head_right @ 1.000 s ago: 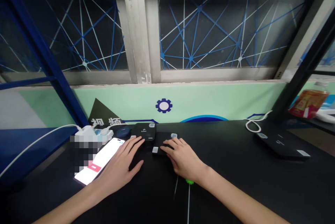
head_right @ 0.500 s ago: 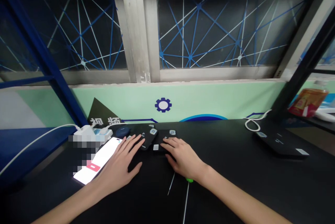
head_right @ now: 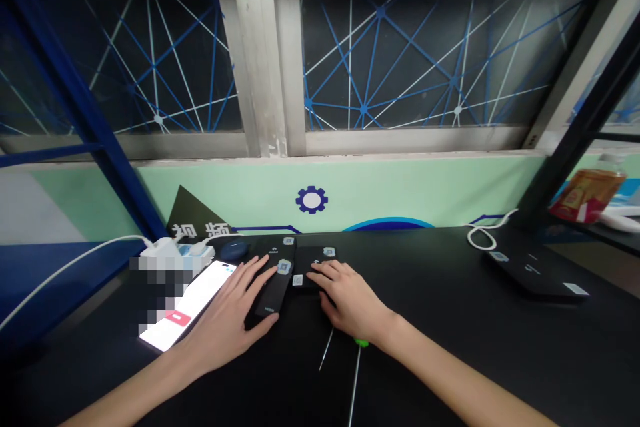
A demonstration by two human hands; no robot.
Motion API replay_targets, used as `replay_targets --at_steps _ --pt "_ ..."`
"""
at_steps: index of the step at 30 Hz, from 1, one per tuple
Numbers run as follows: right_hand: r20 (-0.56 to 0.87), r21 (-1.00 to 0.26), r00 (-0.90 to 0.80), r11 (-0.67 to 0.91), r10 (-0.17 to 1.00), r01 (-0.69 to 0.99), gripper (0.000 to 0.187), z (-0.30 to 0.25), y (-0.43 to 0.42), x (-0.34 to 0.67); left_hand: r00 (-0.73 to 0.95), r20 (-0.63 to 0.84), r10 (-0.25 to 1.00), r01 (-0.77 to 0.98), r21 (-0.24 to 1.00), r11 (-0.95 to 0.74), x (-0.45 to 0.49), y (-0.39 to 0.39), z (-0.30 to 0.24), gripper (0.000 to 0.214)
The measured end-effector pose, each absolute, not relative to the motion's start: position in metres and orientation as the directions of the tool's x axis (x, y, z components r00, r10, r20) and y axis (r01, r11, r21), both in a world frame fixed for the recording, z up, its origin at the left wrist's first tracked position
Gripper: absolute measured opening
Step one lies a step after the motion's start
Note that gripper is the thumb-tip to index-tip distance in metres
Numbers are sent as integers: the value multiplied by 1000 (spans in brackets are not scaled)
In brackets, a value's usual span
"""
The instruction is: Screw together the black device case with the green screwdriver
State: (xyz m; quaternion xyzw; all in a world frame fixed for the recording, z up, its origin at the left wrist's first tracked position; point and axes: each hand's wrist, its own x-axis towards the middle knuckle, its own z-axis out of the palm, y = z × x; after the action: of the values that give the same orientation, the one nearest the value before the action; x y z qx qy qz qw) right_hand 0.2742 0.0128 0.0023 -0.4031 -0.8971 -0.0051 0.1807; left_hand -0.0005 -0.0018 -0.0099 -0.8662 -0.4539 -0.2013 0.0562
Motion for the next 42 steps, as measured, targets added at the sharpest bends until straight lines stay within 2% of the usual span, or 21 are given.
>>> replay_targets --at_steps 6,12,21,24,27,30,34,42 --pt "314 -132 -610 669 728 731 48 4 12 274 519 392 760 798 98 -595 -2 -3 -13 70" --pt "321 -130 -607 669 727 732 47 3 12 274 501 373 781 786 181 -591 -2 -5 -13 45" --pt "359 -202 -546 634 757 747 40 -7 18 276 456 358 815 755 330 -567 2 -7 3 35" --pt "380 -223 -536 637 754 738 39 -5 16 274 441 358 823 790 280 -545 -1 -4 1 49" --pt "405 -204 -527 635 748 745 30 0 14 273 482 309 820 799 230 -556 -4 -1 -3 64" --pt "405 -134 -548 640 732 756 23 4 13 271 517 263 815 792 215 -572 -4 0 -4 64" --pt "401 -78 -551 626 732 776 24 4 12 268 506 244 827 807 205 -554 -4 0 -2 64" --pt "414 -89 -531 614 739 784 37 -6 15 270 489 277 827 821 174 -544 -8 -1 -7 62"
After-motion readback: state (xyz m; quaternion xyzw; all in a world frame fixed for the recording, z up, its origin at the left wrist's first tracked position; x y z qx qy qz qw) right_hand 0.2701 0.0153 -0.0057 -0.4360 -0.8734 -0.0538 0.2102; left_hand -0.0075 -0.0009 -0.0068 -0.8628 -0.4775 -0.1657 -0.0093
